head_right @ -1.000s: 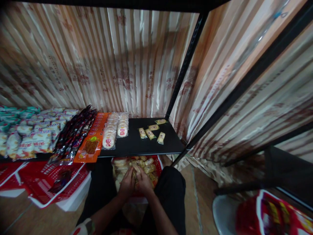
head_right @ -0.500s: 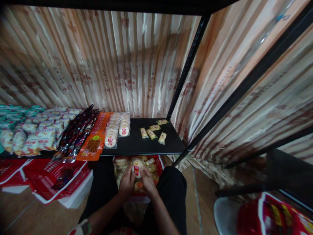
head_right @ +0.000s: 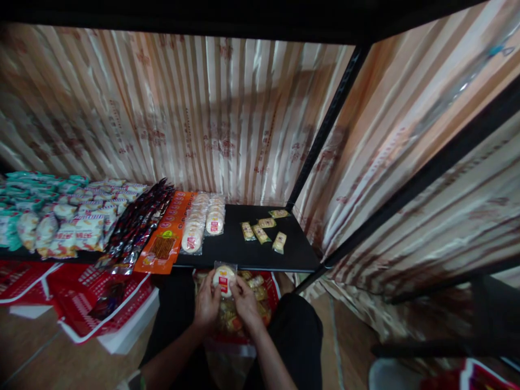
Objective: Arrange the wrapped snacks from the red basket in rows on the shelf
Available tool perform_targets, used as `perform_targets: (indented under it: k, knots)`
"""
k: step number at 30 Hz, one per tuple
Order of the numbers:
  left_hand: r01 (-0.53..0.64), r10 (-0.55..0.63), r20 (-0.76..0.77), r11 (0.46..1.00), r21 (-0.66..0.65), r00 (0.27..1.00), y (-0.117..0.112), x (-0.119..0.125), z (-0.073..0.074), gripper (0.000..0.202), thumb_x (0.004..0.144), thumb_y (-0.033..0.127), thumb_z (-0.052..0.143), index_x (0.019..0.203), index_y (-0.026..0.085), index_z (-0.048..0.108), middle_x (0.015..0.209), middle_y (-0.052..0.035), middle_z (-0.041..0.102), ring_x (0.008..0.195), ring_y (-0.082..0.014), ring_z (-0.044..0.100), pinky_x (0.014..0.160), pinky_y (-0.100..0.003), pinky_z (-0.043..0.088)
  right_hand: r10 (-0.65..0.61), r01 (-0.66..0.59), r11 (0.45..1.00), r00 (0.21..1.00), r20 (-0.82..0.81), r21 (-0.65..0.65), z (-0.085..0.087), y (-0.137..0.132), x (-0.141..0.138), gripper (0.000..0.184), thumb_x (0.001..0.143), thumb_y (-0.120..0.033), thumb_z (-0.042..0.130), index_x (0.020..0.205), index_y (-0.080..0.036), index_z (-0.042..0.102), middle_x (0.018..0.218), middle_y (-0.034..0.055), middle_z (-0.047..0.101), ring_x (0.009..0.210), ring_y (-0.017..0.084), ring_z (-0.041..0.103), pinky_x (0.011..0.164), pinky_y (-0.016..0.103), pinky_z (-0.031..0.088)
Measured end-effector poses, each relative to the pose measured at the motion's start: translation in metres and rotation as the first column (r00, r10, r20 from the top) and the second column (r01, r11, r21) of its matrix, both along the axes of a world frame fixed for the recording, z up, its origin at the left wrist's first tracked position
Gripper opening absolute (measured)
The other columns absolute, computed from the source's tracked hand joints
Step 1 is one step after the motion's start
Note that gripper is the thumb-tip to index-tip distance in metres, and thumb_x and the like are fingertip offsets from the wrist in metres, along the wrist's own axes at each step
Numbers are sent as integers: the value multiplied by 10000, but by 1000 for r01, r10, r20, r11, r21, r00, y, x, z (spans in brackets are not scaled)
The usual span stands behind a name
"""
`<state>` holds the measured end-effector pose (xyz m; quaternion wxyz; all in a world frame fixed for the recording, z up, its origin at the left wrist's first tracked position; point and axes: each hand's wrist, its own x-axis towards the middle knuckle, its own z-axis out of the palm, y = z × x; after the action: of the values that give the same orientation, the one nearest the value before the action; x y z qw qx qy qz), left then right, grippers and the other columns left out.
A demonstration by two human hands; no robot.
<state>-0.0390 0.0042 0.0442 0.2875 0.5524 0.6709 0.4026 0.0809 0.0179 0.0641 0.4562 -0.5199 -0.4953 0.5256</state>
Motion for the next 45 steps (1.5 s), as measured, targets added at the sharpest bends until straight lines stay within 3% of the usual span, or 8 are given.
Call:
perform_targets:
  k: [7,13,19,26,35,45]
  knots:
    - [-29,31,-32,999,38,999,15,-8,8,426,827,237,335,1228,121,418,1222,-121,508,1130,-183,469,956,-310,378,-127,87,988,934,333,131,2,23,-3,433,706,-473,553,997,-169,654,833,70,699,724,217,629,679,311,492]
    - [-42,46,-53,996,75,998,30,-14,24,415,841,219,306,1232,124,412,1194,-117,519,1137,-179,460,980,-328,355,-143,96,986,900,412,133,8,44,-11,376,720,-436,532,979,-200,669,880,54,703,781,218,633,708,302,482]
    - [-62,69,-55,992,109,996,46,-16,30,426,829,189,308,1240,122,399,1246,-121,489,1160,-170,443,995,-325,351,-211,90,954,877,432,285,2,70,-15,359,715,-426,527,929,-185,685,841,69,680,769,197,607,726,296,466]
    - [-59,67,-85,994,93,994,59,-13,27,479,803,174,333,1271,79,376,1306,-136,447,1230,-178,383,1049,-321,299,-214,91,950,886,411,298,-8,97,-17,367,710,-416,529,920,-159,683,857,80,675,768,193,605,739,303,463]
    - [29,-13,-185,996,81,983,67,-7,16,610,741,76,356,1346,75,269,1464,-112,155,1350,-190,72,1104,-332,199,-242,117,950,861,447,288,-7,118,-27,339,708,-398,526,925,-193,685,878,55,689,770,182,617,742,292,475]
    - [109,-55,-276,977,185,960,80,-8,-4,642,708,16,307,1348,37,253,1448,-133,165,1340,-200,45,1108,-399,180,-245,142,955,874,421,261,-8,139,-36,339,689,-401,542,925,-205,687,902,44,702,773,186,631,768,310,478]
